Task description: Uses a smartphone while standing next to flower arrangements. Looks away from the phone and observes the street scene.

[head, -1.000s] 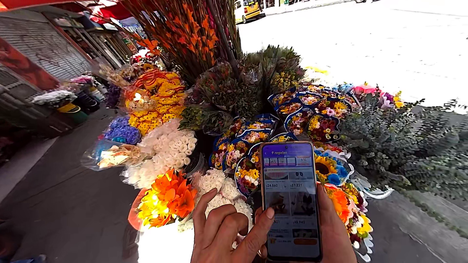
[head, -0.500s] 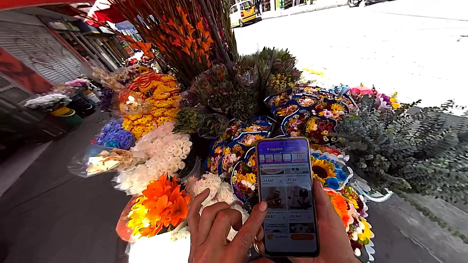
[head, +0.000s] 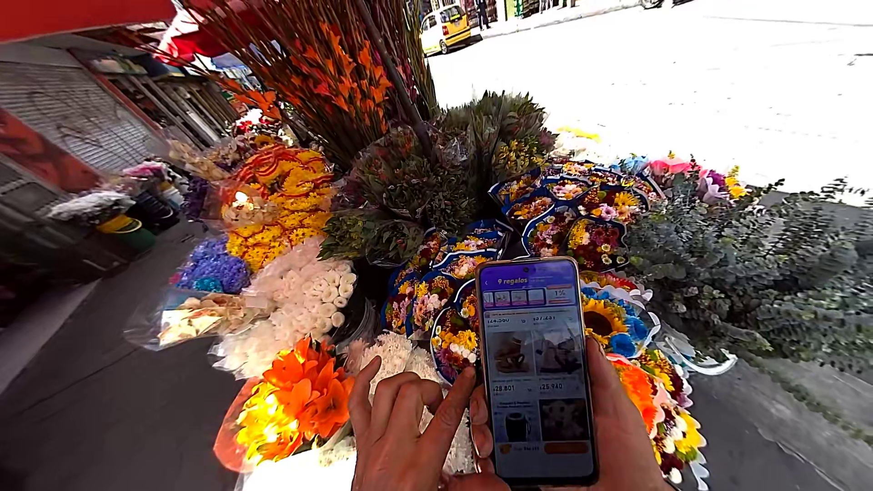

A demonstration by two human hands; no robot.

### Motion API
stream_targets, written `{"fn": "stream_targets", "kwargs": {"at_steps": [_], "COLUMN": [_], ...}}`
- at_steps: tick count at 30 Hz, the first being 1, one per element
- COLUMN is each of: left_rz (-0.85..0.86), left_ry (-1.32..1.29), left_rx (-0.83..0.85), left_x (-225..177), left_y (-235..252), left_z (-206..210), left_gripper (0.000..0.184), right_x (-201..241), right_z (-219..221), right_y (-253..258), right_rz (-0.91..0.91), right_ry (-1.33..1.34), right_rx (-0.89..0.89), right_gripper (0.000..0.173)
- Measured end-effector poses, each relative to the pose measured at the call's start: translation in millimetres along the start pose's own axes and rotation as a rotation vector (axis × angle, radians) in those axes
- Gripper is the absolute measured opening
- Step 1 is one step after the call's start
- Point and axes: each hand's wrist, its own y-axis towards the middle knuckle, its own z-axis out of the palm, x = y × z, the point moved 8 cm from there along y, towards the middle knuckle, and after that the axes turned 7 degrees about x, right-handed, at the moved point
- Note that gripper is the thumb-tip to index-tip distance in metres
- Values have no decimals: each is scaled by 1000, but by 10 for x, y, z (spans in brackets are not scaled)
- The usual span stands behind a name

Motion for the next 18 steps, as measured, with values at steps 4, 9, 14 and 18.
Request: {"fn": "stream_targets", "kwargs": {"at_steps": [4,9,14,18], "left_rz": [9,-10,-15,134], "left_ry": [-3,-12,-48,-89], "left_rx": [17,17,-111,-168], "left_x": [-52,-104,-157,-364], "left_y": [-8,-39,-84,-113], "left_z": [28,31,-113,-202], "left_gripper": [78,78,72,60], "right_x": [25,52,25,42], "right_z": [14,21,24,-5], "right_y": [-49,-116,-113,-132], "right_rz": [-3,-13,32,15], "right_ry": [10,12,27,62], "right_rx": [-11,0,69,21], "right_gripper": [72,72,78,71]}}
